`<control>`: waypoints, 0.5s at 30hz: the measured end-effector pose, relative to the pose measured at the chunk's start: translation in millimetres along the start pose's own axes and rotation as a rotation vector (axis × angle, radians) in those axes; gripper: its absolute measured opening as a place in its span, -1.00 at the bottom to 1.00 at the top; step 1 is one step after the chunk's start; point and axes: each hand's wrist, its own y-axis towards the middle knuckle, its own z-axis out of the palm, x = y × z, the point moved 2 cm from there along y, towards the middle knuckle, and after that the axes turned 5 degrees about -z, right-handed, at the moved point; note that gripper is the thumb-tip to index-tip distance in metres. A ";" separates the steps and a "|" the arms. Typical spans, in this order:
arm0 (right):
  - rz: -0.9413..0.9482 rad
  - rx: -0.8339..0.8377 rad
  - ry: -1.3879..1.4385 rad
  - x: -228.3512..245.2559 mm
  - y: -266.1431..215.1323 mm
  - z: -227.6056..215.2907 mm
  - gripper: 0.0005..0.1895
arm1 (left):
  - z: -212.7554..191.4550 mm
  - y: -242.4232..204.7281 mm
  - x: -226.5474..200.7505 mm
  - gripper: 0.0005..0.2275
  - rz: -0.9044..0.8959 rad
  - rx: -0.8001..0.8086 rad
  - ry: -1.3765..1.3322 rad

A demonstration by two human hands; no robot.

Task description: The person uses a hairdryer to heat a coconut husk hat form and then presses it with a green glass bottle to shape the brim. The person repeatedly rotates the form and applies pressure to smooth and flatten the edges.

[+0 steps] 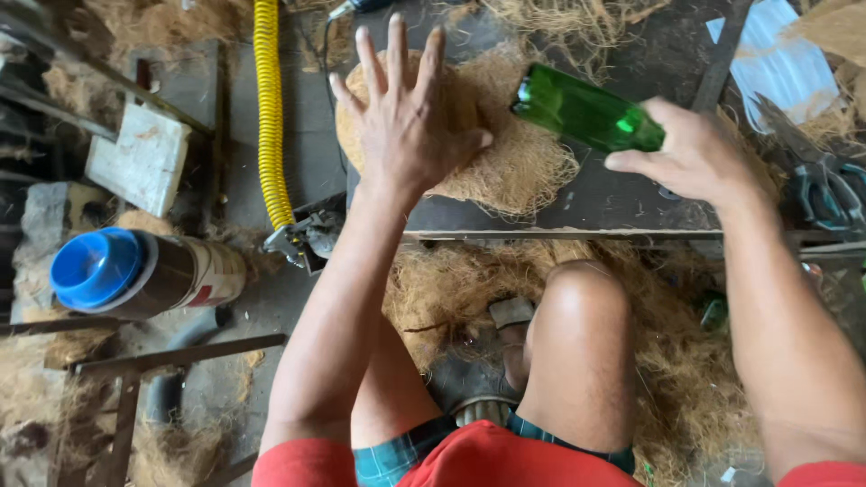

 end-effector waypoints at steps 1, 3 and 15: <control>-0.019 -0.005 0.007 -4.5 -4.2 -1.4 -0.40 | 6.0 -1.3 8.0 0.07 -0.020 0.084 0.014; -0.039 -0.011 0.009 -16.6 -8.5 1.7 -0.40 | 17.8 -3.5 20.0 0.12 -0.042 0.166 0.024; -0.141 0.075 -0.098 6.1 -30.6 47.3 -0.57 | 4.4 -20.7 47.5 -0.01 0.396 0.021 -0.060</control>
